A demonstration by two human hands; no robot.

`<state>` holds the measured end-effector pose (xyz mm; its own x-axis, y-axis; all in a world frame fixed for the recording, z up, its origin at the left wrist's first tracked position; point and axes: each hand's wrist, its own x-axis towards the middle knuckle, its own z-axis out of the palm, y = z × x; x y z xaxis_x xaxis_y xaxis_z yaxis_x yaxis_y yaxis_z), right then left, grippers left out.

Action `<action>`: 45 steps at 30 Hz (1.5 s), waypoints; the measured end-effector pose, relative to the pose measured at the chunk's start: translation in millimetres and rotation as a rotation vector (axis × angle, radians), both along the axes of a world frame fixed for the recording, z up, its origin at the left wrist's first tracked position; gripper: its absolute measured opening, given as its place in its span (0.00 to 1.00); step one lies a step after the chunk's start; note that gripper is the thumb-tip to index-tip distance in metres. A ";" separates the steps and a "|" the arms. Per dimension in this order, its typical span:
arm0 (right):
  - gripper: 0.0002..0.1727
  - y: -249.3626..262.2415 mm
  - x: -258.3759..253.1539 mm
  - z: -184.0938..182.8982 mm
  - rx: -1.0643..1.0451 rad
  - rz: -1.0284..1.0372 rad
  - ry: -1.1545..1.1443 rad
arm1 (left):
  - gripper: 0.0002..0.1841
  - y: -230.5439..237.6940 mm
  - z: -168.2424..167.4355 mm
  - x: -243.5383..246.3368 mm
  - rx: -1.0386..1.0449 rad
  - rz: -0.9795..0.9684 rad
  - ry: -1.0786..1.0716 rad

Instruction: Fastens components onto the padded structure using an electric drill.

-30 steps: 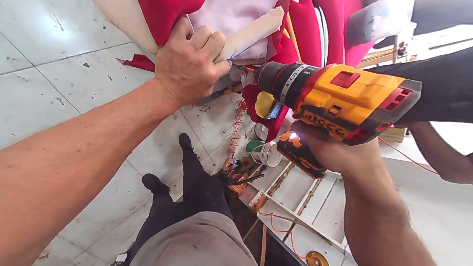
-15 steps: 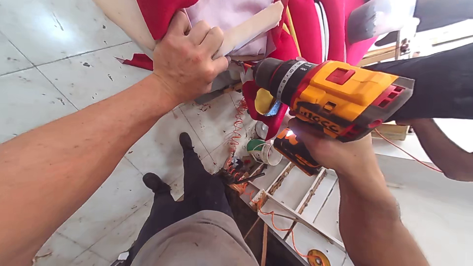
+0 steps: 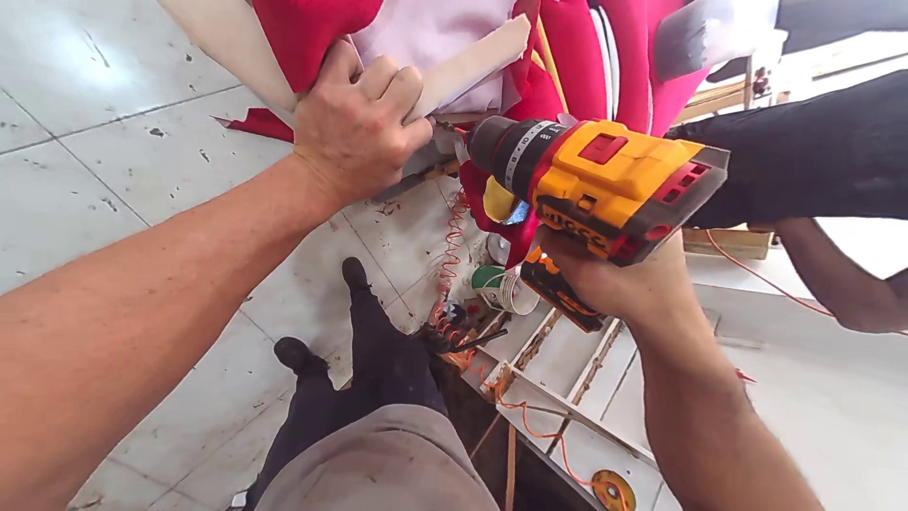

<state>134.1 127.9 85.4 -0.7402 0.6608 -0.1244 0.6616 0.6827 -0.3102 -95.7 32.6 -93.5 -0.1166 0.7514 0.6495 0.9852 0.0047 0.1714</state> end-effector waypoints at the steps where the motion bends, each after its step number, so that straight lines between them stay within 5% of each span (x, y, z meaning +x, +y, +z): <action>1: 0.19 0.1 -1.7 1.0 -0.002 0.009 -0.002 | 0.09 -0.4 0.0 0.1 -0.003 -0.002 -0.002; 45: 0.16 9.2 -19.1 -3.8 -0.030 0.019 -0.077 | 0.09 -0.4 -5.5 -1.6 0.001 -0.003 -0.011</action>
<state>115.0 137.1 81.5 -0.7402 0.6415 -0.2014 0.6711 0.6868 -0.2792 -97.3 32.2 -99.0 -0.1216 0.7512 0.6488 0.9833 0.0019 0.1822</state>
